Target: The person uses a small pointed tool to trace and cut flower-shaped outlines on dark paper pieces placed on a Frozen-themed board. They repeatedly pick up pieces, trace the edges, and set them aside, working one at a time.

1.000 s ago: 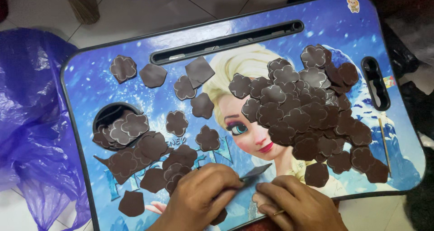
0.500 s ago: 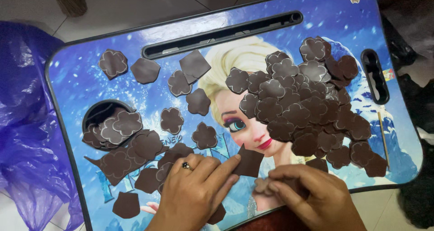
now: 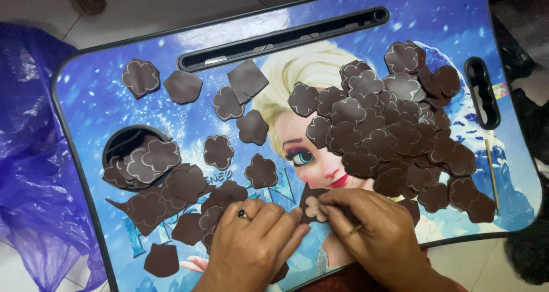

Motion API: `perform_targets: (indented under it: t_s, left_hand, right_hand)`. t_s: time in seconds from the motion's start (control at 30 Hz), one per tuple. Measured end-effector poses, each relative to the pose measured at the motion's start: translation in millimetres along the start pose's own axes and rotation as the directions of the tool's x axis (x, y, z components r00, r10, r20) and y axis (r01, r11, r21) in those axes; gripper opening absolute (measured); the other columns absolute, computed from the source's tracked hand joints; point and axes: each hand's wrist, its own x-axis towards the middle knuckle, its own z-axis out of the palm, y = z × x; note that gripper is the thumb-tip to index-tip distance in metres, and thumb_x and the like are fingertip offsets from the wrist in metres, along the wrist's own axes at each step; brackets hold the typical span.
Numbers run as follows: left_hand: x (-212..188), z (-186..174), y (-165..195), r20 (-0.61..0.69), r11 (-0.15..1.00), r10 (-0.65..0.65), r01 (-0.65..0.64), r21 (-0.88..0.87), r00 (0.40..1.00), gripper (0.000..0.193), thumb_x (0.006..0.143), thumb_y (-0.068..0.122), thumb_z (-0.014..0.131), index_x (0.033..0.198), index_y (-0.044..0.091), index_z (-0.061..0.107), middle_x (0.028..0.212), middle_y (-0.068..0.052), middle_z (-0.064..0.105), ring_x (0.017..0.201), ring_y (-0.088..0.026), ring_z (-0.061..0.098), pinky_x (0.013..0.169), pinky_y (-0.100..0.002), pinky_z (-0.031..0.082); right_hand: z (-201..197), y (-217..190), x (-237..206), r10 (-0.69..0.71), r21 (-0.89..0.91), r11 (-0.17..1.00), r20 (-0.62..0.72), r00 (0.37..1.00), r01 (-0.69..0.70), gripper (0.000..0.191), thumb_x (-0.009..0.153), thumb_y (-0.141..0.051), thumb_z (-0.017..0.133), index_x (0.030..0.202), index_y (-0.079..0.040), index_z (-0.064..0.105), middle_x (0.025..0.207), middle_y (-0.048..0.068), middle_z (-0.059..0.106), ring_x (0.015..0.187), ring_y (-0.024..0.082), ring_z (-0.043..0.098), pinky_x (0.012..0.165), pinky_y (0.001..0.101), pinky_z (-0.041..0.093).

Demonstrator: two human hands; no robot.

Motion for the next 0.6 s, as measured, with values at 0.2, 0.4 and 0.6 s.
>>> perform_targets:
  t_s: [0.2,0.4,0.6]
  left_hand:
    - [2,2,-1,0.009,1.000,0.002,-0.002,0.013,1.000,0.022,0.088,0.030,0.079,0.100,0.011,0.075,0.082,-0.001,0.059,0.082,-0.021,0.060,0.073,-0.036,0.044]
    - [3,4,1,0.023,0.997,-0.070,0.071,-0.023,0.997,0.021,0.087,0.032,0.080,0.098,0.015,0.074,0.083,-0.001,0.060,0.083,-0.021,0.060,0.075,-0.036,0.044]
    - [7,4,3,0.032,0.987,-0.144,0.146,-0.066,0.989,0.034,0.083,0.033,0.081,0.110,0.014,0.073,0.092,-0.003,0.065,0.088,-0.022,0.062,0.079,-0.037,0.046]
  right_hand:
    - [-4,0,7,-0.075,-0.084,0.994,0.025,0.997,0.077,0.019,0.079,-0.010,0.082,0.095,-0.008,0.074,0.089,0.004,0.078,0.077,0.021,0.076,0.068,0.0314,0.058]
    - [-13,-1,3,-0.080,-0.188,0.980,-0.037,0.996,0.072,0.026,0.077,-0.012,0.082,0.100,-0.006,0.072,0.097,0.007,0.076,0.088,0.025,0.075,0.076,0.0343,0.057]
    - [-19,6,-2,-0.082,-0.164,0.983,-0.009,0.997,0.079,0.033,0.075,-0.019,0.084,0.104,-0.008,0.072,0.101,0.005,0.075,0.094,0.023,0.074,0.081,0.0339,0.058]
